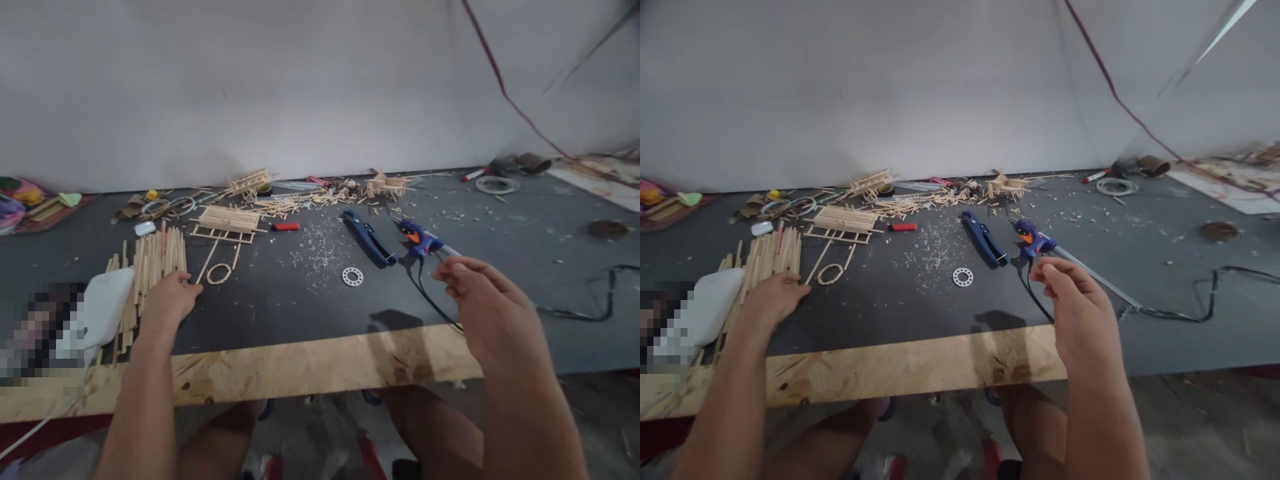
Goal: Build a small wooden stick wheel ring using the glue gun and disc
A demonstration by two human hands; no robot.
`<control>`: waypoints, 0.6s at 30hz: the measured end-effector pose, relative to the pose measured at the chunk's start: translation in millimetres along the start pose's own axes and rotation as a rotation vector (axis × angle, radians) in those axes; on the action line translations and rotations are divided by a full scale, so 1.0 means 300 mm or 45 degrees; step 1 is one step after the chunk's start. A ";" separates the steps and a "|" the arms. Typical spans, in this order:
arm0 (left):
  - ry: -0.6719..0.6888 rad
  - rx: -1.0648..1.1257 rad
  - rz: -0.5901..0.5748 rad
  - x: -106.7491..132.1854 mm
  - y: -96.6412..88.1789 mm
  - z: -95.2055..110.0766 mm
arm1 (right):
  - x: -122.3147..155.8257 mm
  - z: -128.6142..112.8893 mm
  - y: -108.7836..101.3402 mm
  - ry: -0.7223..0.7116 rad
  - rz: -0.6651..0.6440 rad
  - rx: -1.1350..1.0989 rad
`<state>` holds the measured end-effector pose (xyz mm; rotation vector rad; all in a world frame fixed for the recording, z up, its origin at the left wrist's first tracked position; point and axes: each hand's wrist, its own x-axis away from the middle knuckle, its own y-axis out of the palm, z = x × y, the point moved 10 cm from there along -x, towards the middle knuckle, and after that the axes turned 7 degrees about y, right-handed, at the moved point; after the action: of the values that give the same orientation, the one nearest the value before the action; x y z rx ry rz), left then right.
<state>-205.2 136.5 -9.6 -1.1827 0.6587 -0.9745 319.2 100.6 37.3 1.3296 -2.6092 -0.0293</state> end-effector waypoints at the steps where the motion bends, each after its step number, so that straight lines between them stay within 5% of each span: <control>1: -0.008 0.001 -0.002 0.008 -0.007 0.000 | 0.003 -0.003 -0.001 -0.009 -0.001 -0.006; 18: -0.014 0.027 -0.039 0.150 -0.056 -0.055 | 0.022 0.026 0.061 0.040 -0.217 -0.233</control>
<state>-203.5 87.7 4.8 -1.1814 0.6218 -0.9984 299.3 105.4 32.8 1.4676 -2.3943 -0.2645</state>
